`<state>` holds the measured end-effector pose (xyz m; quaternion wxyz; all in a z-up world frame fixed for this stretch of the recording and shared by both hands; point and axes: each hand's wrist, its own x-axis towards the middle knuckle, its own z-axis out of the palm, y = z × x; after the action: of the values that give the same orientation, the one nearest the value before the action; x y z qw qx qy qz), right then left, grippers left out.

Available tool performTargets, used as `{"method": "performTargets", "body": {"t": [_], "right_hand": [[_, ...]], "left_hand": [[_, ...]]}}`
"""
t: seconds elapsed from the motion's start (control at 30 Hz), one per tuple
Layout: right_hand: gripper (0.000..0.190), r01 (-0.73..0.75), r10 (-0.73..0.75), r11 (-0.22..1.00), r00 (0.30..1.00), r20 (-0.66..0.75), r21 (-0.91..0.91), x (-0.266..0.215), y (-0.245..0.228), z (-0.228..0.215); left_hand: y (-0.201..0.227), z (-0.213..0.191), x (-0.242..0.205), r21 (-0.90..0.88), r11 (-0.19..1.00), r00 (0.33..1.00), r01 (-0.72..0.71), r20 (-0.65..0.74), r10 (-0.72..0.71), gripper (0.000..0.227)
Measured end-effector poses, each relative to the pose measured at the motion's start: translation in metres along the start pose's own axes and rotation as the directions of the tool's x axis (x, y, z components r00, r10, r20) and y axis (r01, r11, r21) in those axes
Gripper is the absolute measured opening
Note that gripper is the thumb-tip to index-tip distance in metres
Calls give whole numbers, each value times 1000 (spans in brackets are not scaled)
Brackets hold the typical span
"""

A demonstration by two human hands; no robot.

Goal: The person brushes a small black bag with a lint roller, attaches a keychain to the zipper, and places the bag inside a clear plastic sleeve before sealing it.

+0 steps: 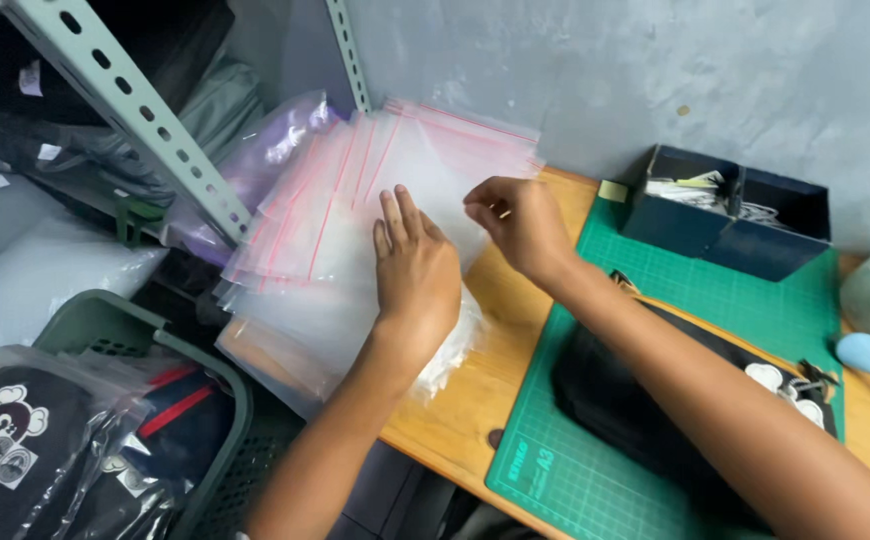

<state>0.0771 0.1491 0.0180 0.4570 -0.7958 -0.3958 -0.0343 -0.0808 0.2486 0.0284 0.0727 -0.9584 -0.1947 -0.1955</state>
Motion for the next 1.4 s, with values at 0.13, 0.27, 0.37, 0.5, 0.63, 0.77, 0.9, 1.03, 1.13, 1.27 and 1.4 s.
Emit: {"method": "performTargets", "body": {"t": [0.13, 0.27, 0.37, 0.5, 0.63, 0.77, 0.9, 1.03, 1.13, 1.27, 1.4], "right_hand": [[20, 49, -47, 995, 999, 24, -82, 37, 3, 59], [24, -85, 111, 969, 989, 99, -230, 51, 13, 85], [11, -184, 192, 975, 980, 57, -128, 52, 16, 76], [12, -211, 212, 977, 977, -27, 40, 58, 20, 42], [16, -295, 317, 913, 948, -34, 283, 51, 18, 8], [16, -255, 327, 862, 940, -96, 437, 37, 11, -21], [16, -168, 349, 813, 907, -235, 557, 34, -5, -67], [13, 103, 169, 785, 913, -371, 611, 2, -31, -143], [19, 175, 172, 734, 887, -428, 657, -46, -44, -179], [16, 132, 344, 572, 858, -383, 809, -115, -41, -160], [12, -69, 417, 684, 854, -312, 726, -167, -4, -114]], "left_hand": [[-19, 25, -6, -16, 1000, 986, 8, -168, -10, 49], [-24, 15, -2, -65, 998, 992, -3, -128, -6, 56], [-21, 7, -3, -116, 992, 999, -41, -22, 38, 60], [-7, 5, 1, -238, 946, 974, -221, -103, 202, 56], [-1, 25, 8, -347, 893, 951, -286, 10, 309, 76], [-4, 52, 11, -308, 928, 966, -209, 84, 245, 69], [-10, 72, 6, -203, 953, 973, -227, -80, 215, 49], [-12, 48, 15, -192, 960, 976, -203, 43, 215, 58], [1, -8, 22, -120, 955, 953, -272, -172, 250, 47], [53, -89, 32, -515, 703, 816, -491, -553, 165, 28], [122, -111, 17, -729, 460, 862, -506, -443, 246, 65]]}}
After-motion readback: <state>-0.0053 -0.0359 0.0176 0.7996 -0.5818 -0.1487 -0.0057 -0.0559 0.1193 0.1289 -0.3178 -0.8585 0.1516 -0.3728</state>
